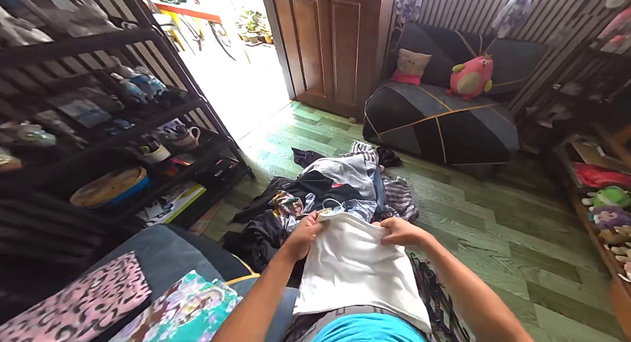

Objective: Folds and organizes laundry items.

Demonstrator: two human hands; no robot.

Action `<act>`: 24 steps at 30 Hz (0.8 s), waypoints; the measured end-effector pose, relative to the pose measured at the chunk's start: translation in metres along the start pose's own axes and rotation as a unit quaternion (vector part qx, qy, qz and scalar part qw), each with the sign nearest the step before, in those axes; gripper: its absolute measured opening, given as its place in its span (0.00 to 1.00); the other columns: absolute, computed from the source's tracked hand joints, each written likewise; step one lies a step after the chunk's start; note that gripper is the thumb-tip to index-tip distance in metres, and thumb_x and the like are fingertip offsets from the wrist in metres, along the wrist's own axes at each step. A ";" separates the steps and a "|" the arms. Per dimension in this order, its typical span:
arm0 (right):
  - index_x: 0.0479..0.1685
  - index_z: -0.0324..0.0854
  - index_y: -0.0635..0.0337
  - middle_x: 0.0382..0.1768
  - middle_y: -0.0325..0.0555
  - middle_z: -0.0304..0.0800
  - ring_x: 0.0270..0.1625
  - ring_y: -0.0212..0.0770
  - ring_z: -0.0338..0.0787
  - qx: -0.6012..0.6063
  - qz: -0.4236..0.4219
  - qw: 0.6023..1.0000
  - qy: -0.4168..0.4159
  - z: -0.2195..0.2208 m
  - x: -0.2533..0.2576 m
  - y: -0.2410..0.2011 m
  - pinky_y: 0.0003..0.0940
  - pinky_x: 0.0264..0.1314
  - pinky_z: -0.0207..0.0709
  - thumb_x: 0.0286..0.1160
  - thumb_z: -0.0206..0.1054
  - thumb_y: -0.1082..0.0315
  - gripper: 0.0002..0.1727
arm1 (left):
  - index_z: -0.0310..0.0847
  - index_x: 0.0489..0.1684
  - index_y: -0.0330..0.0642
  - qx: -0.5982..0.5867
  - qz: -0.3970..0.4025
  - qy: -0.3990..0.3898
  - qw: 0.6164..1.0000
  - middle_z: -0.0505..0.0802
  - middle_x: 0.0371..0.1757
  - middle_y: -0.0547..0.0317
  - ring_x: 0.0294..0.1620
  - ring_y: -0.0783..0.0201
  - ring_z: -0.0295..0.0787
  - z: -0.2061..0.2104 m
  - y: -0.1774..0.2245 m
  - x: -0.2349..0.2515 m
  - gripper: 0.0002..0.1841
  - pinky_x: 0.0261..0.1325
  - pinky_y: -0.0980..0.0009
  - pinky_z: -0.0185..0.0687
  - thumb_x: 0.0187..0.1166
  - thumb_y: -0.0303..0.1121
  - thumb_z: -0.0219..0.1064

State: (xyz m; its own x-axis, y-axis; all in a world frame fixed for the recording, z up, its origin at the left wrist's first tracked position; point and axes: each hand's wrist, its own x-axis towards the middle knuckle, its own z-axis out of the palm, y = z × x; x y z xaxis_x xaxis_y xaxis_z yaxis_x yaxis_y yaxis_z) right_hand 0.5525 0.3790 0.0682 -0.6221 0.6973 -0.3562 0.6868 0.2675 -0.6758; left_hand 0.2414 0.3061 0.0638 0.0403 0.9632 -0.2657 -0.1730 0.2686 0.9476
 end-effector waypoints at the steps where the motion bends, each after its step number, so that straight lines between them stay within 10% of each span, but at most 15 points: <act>1: 0.44 0.86 0.67 0.42 0.59 0.89 0.49 0.57 0.89 -0.006 -0.024 0.999 0.048 -0.012 -0.012 -0.009 0.66 0.56 0.78 0.65 0.76 0.60 0.18 | 0.74 0.61 0.33 0.020 0.057 0.001 0.998 0.94 0.44 0.54 0.42 0.64 0.93 0.002 0.017 -0.002 0.12 0.49 0.64 0.92 0.83 0.23 0.64; 5: 0.41 0.86 0.66 0.41 0.55 0.90 0.48 0.53 0.90 -0.101 -0.153 0.915 0.359 -0.050 -0.067 -0.054 0.58 0.56 0.79 0.73 0.68 0.68 0.08 | 0.81 0.58 0.33 0.107 0.392 -0.027 0.913 0.92 0.53 0.61 0.56 0.70 0.90 -0.002 0.067 -0.008 0.12 0.64 0.67 0.87 0.79 0.21 0.65; 8: 0.37 0.87 0.58 0.38 0.49 0.91 0.47 0.50 0.91 -0.220 -0.195 0.845 0.447 -0.045 -0.097 -0.065 0.57 0.59 0.77 0.74 0.67 0.67 0.05 | 0.88 0.44 0.50 0.218 0.499 -0.036 0.838 0.93 0.54 0.65 0.66 0.66 0.85 -0.012 0.080 -0.019 0.05 0.76 0.60 0.76 0.83 0.35 0.66; 11: 0.38 0.90 0.52 0.38 0.45 0.93 0.48 0.50 0.92 -0.292 -0.190 0.830 0.436 -0.002 -0.112 -0.049 0.59 0.64 0.77 0.75 0.65 0.64 0.08 | 0.90 0.42 0.58 0.340 0.489 -0.010 0.803 0.92 0.56 0.67 0.74 0.64 0.78 -0.026 0.049 -0.039 0.09 0.83 0.52 0.62 0.83 0.44 0.64; 15: 0.39 0.91 0.50 0.39 0.44 0.94 0.47 0.50 0.93 -0.290 -0.163 0.890 0.310 0.086 -0.121 -0.007 0.62 0.62 0.79 0.72 0.70 0.63 0.05 | 0.94 0.34 0.50 0.531 0.319 -0.028 0.784 0.94 0.61 0.56 0.72 0.47 0.83 -0.041 -0.017 -0.068 0.09 0.73 0.29 0.62 0.72 0.28 0.66; 17: 0.41 0.91 0.53 0.43 0.46 0.95 0.49 0.50 0.94 -0.217 -0.137 0.939 0.228 0.107 -0.126 0.001 0.60 0.59 0.81 0.74 0.71 0.61 0.08 | 0.94 0.33 0.46 0.543 0.252 0.010 0.801 0.94 0.60 0.55 0.70 0.46 0.85 -0.035 -0.036 -0.076 0.11 0.72 0.32 0.67 0.70 0.24 0.64; 20: 0.35 0.91 0.55 0.35 0.44 0.94 0.40 0.45 0.94 -0.162 -0.171 0.902 0.362 0.104 -0.115 -0.009 0.47 0.42 0.87 0.73 0.67 0.62 0.09 | 0.92 0.34 0.40 0.437 0.338 0.075 0.830 0.95 0.50 0.51 0.58 0.51 0.91 -0.001 -0.045 -0.077 0.10 0.63 0.46 0.82 0.70 0.25 0.61; 24: 0.58 0.90 0.54 0.63 0.54 0.89 0.68 0.59 0.85 -0.213 -0.087 0.935 0.271 0.091 -0.078 -0.023 0.59 0.61 0.81 0.75 0.69 0.59 0.17 | 0.91 0.49 0.38 0.482 0.343 -0.060 0.804 0.94 0.55 0.46 0.61 0.48 0.90 0.052 -0.045 -0.060 0.14 0.64 0.49 0.86 0.76 0.38 0.70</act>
State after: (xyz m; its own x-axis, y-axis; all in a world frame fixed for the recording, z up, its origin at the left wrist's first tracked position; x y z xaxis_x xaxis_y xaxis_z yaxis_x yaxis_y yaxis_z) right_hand 0.5508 0.2578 0.0529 -0.5364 0.8219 0.1917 0.7519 0.5686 -0.3337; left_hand 0.2981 0.2371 0.0466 0.3664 0.8651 0.3425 0.6452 -0.5015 0.5763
